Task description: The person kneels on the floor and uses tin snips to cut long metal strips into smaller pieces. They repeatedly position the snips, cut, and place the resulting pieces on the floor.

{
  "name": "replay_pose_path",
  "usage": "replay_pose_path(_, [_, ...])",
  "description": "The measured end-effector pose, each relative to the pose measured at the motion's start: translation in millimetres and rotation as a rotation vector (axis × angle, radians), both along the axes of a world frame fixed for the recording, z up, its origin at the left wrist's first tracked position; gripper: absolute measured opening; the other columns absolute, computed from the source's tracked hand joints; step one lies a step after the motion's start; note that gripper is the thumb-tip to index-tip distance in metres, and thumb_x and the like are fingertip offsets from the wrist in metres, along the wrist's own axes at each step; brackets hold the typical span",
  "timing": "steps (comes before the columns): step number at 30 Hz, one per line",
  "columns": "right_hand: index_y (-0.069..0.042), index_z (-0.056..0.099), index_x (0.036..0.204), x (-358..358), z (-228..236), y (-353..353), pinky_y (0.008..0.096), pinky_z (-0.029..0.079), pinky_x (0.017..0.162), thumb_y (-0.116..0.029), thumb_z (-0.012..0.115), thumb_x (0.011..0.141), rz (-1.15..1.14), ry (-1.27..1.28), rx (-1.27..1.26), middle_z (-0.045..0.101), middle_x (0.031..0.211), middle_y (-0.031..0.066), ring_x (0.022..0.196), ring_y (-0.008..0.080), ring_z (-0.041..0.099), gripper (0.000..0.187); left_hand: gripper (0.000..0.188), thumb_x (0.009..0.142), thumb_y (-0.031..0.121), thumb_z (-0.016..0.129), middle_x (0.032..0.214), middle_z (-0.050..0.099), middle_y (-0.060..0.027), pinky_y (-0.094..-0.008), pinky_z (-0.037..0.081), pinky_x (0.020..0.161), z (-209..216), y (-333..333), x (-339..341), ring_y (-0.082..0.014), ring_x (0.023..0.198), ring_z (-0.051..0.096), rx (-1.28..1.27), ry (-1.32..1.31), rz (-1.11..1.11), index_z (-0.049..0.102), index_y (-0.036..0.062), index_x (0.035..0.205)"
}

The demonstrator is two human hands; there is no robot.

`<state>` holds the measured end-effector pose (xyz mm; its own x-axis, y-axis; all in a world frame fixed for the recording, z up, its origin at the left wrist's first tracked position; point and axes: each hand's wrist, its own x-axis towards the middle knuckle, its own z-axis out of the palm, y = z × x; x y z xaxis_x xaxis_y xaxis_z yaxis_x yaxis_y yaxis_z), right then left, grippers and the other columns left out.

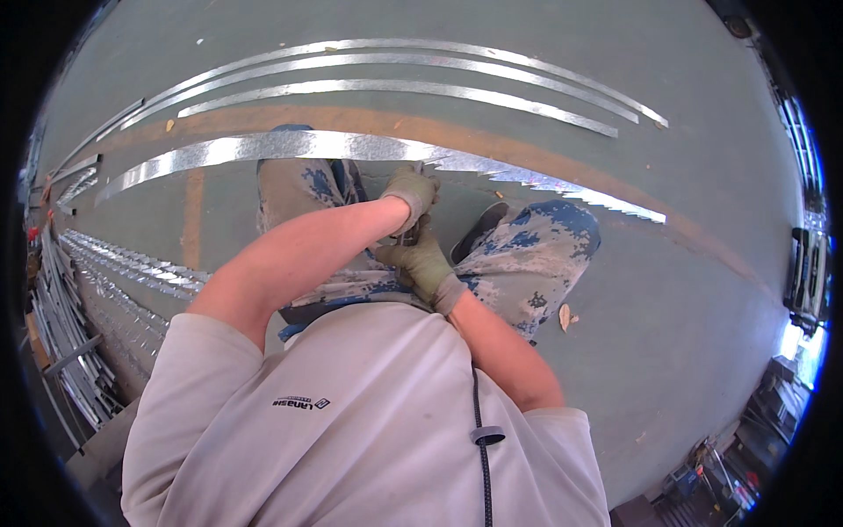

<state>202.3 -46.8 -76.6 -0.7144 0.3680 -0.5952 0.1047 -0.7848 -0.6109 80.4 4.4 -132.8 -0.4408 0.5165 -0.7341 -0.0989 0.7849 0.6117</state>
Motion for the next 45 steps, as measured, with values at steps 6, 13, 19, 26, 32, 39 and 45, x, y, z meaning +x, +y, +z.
replay_pose_path(6, [-0.006, 0.033, 0.153, 1, 8, -4, 0.0343, 0.052, 0.093, 0.003, 0.081, 0.075, -0.012, -0.094, 0.186, 0.059, 0.132, 0.0091, 0.115, 0.0205, 0.059, 0.092, 0.021, 0.092, 0.014, 0.068, 0.081, 0.065, -0.009, -0.0407, 0.047, 0.048, 49, -12, 1, -0.0206, 0.059, 0.06, 0.206, -0.261, 0.226, 0.062, 0.0026, 0.109])
replay_pose_path(13, [0.001, 0.026, 0.156, 12, 14, 0, 0.0354, 0.048, 0.106, 0.001, 0.082, 0.074, 0.006, -0.037, 0.36, 0.056, 0.139, 0.012, 0.124, 0.0229, 0.057, 0.1, 0.02, 0.098, 0.02, 0.07, 0.082, 0.062, -0.0047, -0.0349, 0.053, 0.057, 65, -25, -7, -0.0173, 0.064, 0.06, 0.278, -0.575, 0.176, 0.061, 0.0056, 0.108])
replay_pose_path(19, [0.004, 0.052, 0.13, 20, 20, 5, 0.0349, 0.056, 0.09, -0.011, 0.086, 0.077, 0.08, -0.338, 0.533, 0.071, 0.113, 0.0132, 0.1, 0.0214, 0.068, 0.065, 0.033, 0.103, 0.031, 0.065, 0.116, 0.067, -0.0047, -0.0447, 0.054, 0.094, 48, -62, -48, -0.0207, 0.103, 0.066, 0.681, -0.832, 0.215, 0.06, 0.0103, 0.129])
replay_pose_path(26, [0.002, 0.052, 0.129, 29, 19, 20, 0.0334, 0.056, 0.086, -0.019, 0.09, 0.079, 0.092, -0.326, 0.572, 0.071, 0.113, 0.0132, 0.1, 0.0205, 0.068, 0.067, 0.042, 0.107, 0.046, 0.054, 0.134, 0.063, -0.0071, -0.0548, 0.04, 0.115, 61, -74, -89, -0.0303, 0.129, 0.057, 0.806, -0.883, 0.755, 0.058, 0.017, 0.138])
replay_pose_path(32, [0.002, 0.052, 0.134, 41, -9, 29, 0.0318, 0.054, 0.077, -0.03, 0.093, 0.074, 0.125, -0.358, 0.716, 0.068, 0.104, 0.0098, 0.091, 0.0184, 0.065, 0.079, 0.04, 0.104, 0.046, 0.06, 0.123, 0.066, -0.0082, -0.0479, 0.061, 0.096, 80, -64, -95, -0.027, 0.111, 0.067, 0.881, -0.845, 0.744, 0.062, 0.0139, 0.128])
replay_pose_path(39, [-0.001, 0.053, 0.135, 73, 11, 50, 0.0314, 0.054, 0.078, -0.025, 0.092, 0.074, 0.034, -0.354, 0.774, 0.067, 0.101, 0.0074, 0.088, 0.0177, 0.064, 0.076, 0.042, 0.105, 0.045, 0.059, 0.121, 0.066, -0.0062, -0.0454, 0.063, 0.096, 88, -42, -64, -0.026, 0.111, 0.069, 0.958, -0.859, 0.617, 0.06, 0.0138, 0.132])
replay_pose_path(45, [0.001, 0.055, 0.133, 96, 45, 71, 0.0309, 0.054, 0.078, -0.017, 0.089, 0.078, -0.065, -0.358, 0.69, 0.068, 0.104, 0.0064, 0.09, 0.0162, 0.064, 0.066, 0.045, 0.106, 0.048, 0.057, 0.124, 0.065, -0.0051, -0.0412, 0.065, 0.09, 95, -2, -30, -0.022, 0.104, 0.071, 0.884, -0.866, 0.547, 0.058, 0.0166, 0.138])
